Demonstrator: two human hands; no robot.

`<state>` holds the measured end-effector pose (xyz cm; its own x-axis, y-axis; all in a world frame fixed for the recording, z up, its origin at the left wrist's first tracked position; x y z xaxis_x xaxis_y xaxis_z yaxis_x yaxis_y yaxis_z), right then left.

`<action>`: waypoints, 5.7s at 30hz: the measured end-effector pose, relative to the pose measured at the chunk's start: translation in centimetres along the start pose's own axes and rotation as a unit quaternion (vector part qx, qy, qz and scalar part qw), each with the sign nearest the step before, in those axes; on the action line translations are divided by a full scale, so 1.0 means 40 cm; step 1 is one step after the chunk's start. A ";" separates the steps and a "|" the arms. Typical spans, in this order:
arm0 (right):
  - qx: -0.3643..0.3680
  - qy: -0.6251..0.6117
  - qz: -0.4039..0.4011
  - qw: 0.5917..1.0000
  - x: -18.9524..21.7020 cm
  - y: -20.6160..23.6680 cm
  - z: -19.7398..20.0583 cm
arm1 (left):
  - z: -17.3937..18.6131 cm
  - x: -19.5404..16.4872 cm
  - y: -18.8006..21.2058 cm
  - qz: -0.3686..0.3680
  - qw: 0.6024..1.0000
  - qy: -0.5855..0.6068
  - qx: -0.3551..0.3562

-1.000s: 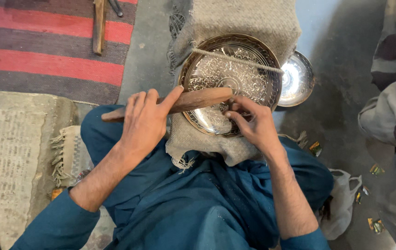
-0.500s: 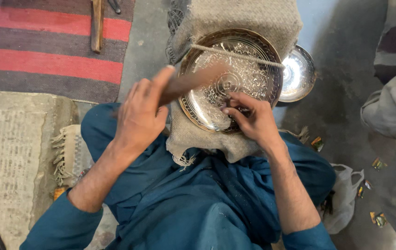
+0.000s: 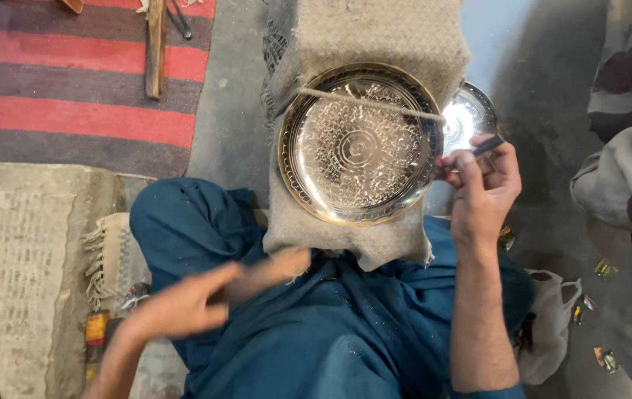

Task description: The person sits cross-legged on the floor with a decorative brass plate resting on a cloth-covered stand. They hold a chisel against the plate's engraved surface with one hand and strike it with a wooden mallet in the other, repositioning the chisel repeatedly to work the pattern, and occasionally rotate the plate.

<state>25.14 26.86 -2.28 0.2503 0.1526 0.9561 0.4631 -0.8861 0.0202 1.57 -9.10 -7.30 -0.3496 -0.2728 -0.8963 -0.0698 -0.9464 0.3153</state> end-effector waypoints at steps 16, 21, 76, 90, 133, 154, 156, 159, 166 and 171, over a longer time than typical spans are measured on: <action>0.042 0.277 0.022 0.960 -0.030 -0.141 -0.026 | 0.040 -0.181 -0.254 -0.113 0.848 -0.193 -0.480; 0.073 0.302 0.027 0.950 -0.062 -0.147 -0.022 | 0.029 -0.204 -0.286 -0.131 0.843 -0.185 -0.488; 0.105 0.123 -0.138 0.977 -0.014 0.067 -0.103 | -0.058 0.013 -0.014 0.092 0.967 -0.193 -0.138; 0.271 0.407 -0.078 0.869 -0.083 0.028 -0.253 | -0.078 0.083 0.098 -0.058 0.994 0.060 -0.069; 0.248 0.382 -0.036 0.889 -0.101 0.039 -0.269 | 0.156 -0.185 -0.146 -0.065 0.928 -0.144 -0.338; 0.224 0.375 -0.038 0.899 -0.107 0.036 -0.266 | 0.181 -0.250 -0.164 -0.171 0.879 -0.278 -0.347; 0.226 0.389 -0.044 0.892 -0.112 0.037 -0.265 | 0.175 -0.260 -0.166 -0.141 0.821 -0.439 -0.337; 0.230 0.370 -0.058 0.898 -0.115 0.037 -0.264 | 0.185 -0.252 -0.168 -0.154 0.858 -0.344 -0.348; 0.235 0.361 -0.035 0.902 -0.106 0.036 -0.265 | 0.192 -0.241 -0.169 -0.178 0.892 -0.209 -0.360; 0.228 0.388 -0.042 0.892 -0.111 0.034 -0.262 | 0.185 -0.243 -0.171 -0.148 0.871 -0.311 -0.351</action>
<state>15.75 20.38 -3.45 -0.3838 -0.2955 0.8749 0.7942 -0.5890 0.1495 -1.45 1.29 1.57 -0.8675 -0.0587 -0.4939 0.2683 -0.8913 -0.3654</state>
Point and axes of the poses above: each hand's wrist, its own y-axis away from the middle knuckle, its own z-axis out of the back of the hand, x = y × z, the point moved 6 cm from there along -y, towards the middle knuckle, and after that the axes turned 11 degrees about -z, right-handed, at the moved point
